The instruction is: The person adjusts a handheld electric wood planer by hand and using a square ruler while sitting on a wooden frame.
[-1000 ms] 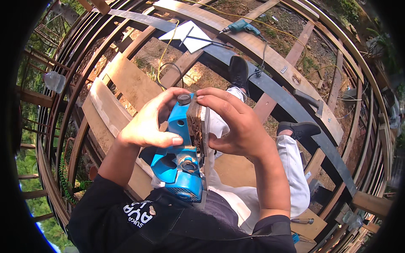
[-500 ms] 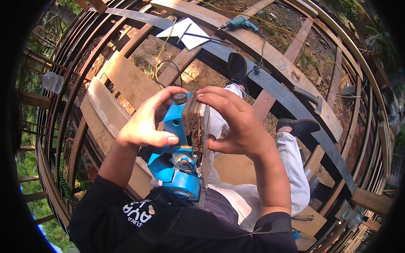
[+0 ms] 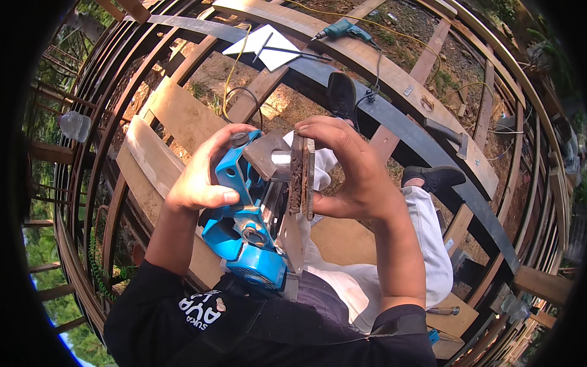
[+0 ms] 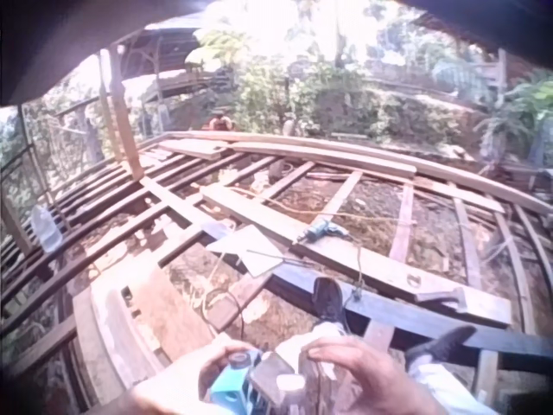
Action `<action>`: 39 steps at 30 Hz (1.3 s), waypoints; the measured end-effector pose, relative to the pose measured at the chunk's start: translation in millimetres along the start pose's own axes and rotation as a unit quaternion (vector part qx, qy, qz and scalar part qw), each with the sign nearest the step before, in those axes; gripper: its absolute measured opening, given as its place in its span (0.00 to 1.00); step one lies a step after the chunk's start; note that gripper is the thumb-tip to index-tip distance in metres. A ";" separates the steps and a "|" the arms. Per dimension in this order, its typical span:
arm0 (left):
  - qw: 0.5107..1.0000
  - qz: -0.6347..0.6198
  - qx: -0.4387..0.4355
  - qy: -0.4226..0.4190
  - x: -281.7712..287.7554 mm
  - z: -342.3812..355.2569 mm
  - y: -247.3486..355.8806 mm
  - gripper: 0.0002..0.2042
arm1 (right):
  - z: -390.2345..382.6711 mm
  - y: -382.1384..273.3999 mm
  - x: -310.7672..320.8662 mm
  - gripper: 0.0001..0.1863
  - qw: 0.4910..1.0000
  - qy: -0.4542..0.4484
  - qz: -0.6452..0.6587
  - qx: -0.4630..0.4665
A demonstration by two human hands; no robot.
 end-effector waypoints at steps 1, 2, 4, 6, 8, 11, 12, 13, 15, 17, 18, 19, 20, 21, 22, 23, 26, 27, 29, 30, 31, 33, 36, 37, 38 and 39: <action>1.000 0.005 -0.010 -0.005 -0.4 0.3 -0.7 0.50 | -1.1 0.2 -2.8 0.41 1.000 0.002 0.018 -0.007; 1.000 0.011 -0.021 -0.007 0.1 0.0 -0.7 0.50 | -0.9 0.9 -6.5 0.41 0.999 0.002 0.039 -0.011; 1.000 0.007 -0.024 -0.007 1.1 -0.2 -2.2 0.50 | -1.2 0.9 -10.8 0.41 0.998 0.001 0.061 -0.007; 1.000 0.005 -0.023 -0.006 0.5 0.0 -2.5 0.50 | -3.5 2.9 -14.9 0.39 0.998 -0.011 0.058 -0.019; 0.998 0.003 -0.067 -0.011 -4.7 2.9 2.3 0.50 | -0.2 1.2 -14.2 0.38 0.999 -0.015 0.040 -0.009; 0.994 -0.031 -0.079 -0.063 -6.7 12.8 6.4 0.48 | 4.1 1.0 -16.1 0.38 0.998 -0.025 0.050 0.002; 0.994 -0.030 -0.080 -0.062 -3.4 16.1 10.5 0.48 | 5.8 0.6 -17.1 0.37 0.998 -0.027 0.052 0.009; 0.996 -0.010 -0.034 -0.081 0.0 19.1 12.8 0.46 | 7.0 -0.1 -17.8 0.37 0.998 -0.029 0.053 0.016; 0.995 0.028 0.000 -0.100 0.0 25.7 14.3 0.41 | 5.1 2.7 -18.7 0.37 0.998 -0.021 0.048 0.018; 0.994 0.038 -0.019 -0.101 -2.4 28.9 19.3 0.39 | 4.5 2.9 -18.3 0.37 0.999 -0.013 0.043 0.021; 0.993 0.047 -0.037 -0.102 -3.2 29.5 21.4 0.38 | 4.9 1.2 -17.5 0.37 0.999 -0.011 0.030 0.034; 0.993 0.048 -0.036 -0.102 -3.7 30.0 21.4 0.38 | 5.1 0.3 -17.0 0.37 0.999 -0.009 0.017 0.048; 0.994 0.048 -0.033 -0.090 -3.6 30.4 21.2 0.37 | 4.6 0.7 -17.1 0.37 0.999 -0.009 0.017 0.048; 0.995 0.048 -0.030 -0.078 -3.5 30.9 21.1 0.36 | 3.4 2.2 -17.6 0.40 0.999 -0.008 0.019 0.047; 0.995 0.049 -0.029 -0.078 -4.0 31.1 21.8 0.36 | 1.8 3.9 -18.3 0.43 0.999 -0.007 0.021 0.046; 0.995 0.042 -0.034 -0.087 -5.2 32.2 23.2 0.35 | -0.3 5.4 -19.1 0.43 0.999 -0.008 0.019 0.046; 0.992 0.032 -0.040 -0.114 -3.8 38.0 23.0 0.30 | -9.6 9.2 -24.8 0.38 0.997 0.026 0.074 0.008; 0.990 0.028 -0.038 -0.131 -2.2 40.2 22.4 0.27 | -12.5 9.3 -27.3 0.39 0.993 0.053 0.103 -0.003; 0.987 0.036 -0.057 -0.144 1.5 47.6 22.5 0.24 | -20.4 17.4 -29.9 0.44 0.984 0.093 0.151 -0.025; 0.984 0.043 -0.075 -0.158 0.5 50.1 22.2 0.21 | -24.3 20.1 -29.5 0.44 0.984 0.094 0.148 -0.026; 0.982 0.030 -0.103 -0.154 -1.6 50.4 23.8 0.18 | -28.2 23.4 -28.3 0.45 0.979 0.103 0.163 -0.060; 0.980 0.021 -0.110 -0.164 -0.8 52.9 22.4 0.18 | -39.7 25.4 -28.7 0.47 0.931 0.148 0.281 -0.181; 0.977 0.008 -0.131 -0.168 -0.9 53.0 24.9 0.16 | -49.7 25.8 -36.2 0.53 0.747 0.168 0.564 -0.309; 0.980 0.013 -0.124 -0.156 -0.7 53.3 25.5 0.15 | -51.7 33.0 -35.7 0.56 0.736 0.172 0.592 -0.279; 0.983 0.020 -0.116 -0.141 0.2 52.6 26.4 0.14 | -50.5 31.3 -35.2 0.55 0.710 0.166 0.625 -0.280; 0.985 0.013 -0.111 -0.128 0.6 51.9 26.6 0.12 | -51.4 30.8 -35.4 0.55 0.691 0.169 0.644 -0.279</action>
Point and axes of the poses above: each hand's wrist, its own z-axis towards the middle knuckle, its own x-axis out of the back of the hand, y = z × x, the point moved 3 cm from there along z, towards the middle knuckle, and after that the axes turned 13 degrees about y, right-handed, at the moved point
